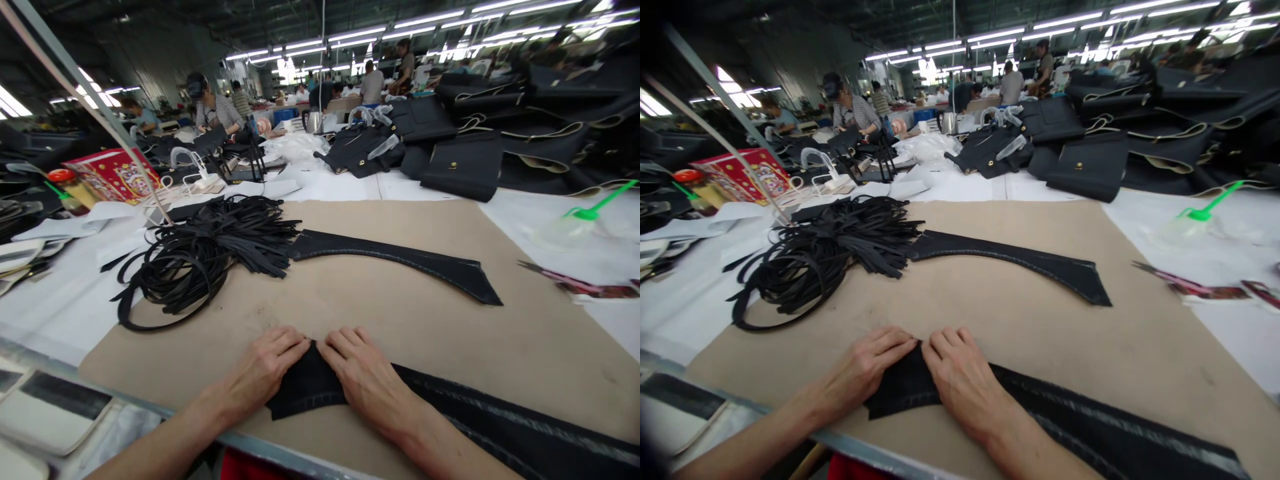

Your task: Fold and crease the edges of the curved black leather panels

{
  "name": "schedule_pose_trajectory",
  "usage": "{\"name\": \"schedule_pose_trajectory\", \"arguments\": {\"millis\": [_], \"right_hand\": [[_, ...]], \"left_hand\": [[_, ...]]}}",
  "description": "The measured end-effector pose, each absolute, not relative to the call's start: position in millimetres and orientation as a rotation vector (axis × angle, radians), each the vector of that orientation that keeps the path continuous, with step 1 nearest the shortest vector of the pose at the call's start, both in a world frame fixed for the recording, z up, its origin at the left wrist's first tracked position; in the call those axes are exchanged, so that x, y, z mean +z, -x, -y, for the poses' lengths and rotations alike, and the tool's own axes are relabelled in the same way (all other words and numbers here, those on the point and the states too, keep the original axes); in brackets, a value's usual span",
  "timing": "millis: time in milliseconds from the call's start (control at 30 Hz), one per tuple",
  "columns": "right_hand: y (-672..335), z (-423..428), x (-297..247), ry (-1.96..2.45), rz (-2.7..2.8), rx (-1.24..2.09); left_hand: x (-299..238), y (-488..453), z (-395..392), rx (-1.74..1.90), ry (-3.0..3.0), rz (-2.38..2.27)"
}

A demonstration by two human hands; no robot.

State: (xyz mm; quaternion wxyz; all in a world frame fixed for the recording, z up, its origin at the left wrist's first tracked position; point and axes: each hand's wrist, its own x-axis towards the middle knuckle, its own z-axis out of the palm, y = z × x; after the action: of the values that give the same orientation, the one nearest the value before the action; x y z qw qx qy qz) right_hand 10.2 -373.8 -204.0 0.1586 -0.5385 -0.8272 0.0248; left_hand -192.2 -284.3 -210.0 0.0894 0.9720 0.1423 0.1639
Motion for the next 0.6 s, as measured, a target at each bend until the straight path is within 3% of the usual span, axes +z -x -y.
{"name": "schedule_pose_trajectory", "arguments": {"millis": [333, 600], "right_hand": [[-53, 398, -203, 1.525, 2.383, 0.080], [-56, 404, -205, 1.543, 2.417, 0.054]], "left_hand": [[-208, 194, 286, 0.578, -2.802, -0.465], [-210, 191, 289, 0.414, -3.012, -0.482]]}}
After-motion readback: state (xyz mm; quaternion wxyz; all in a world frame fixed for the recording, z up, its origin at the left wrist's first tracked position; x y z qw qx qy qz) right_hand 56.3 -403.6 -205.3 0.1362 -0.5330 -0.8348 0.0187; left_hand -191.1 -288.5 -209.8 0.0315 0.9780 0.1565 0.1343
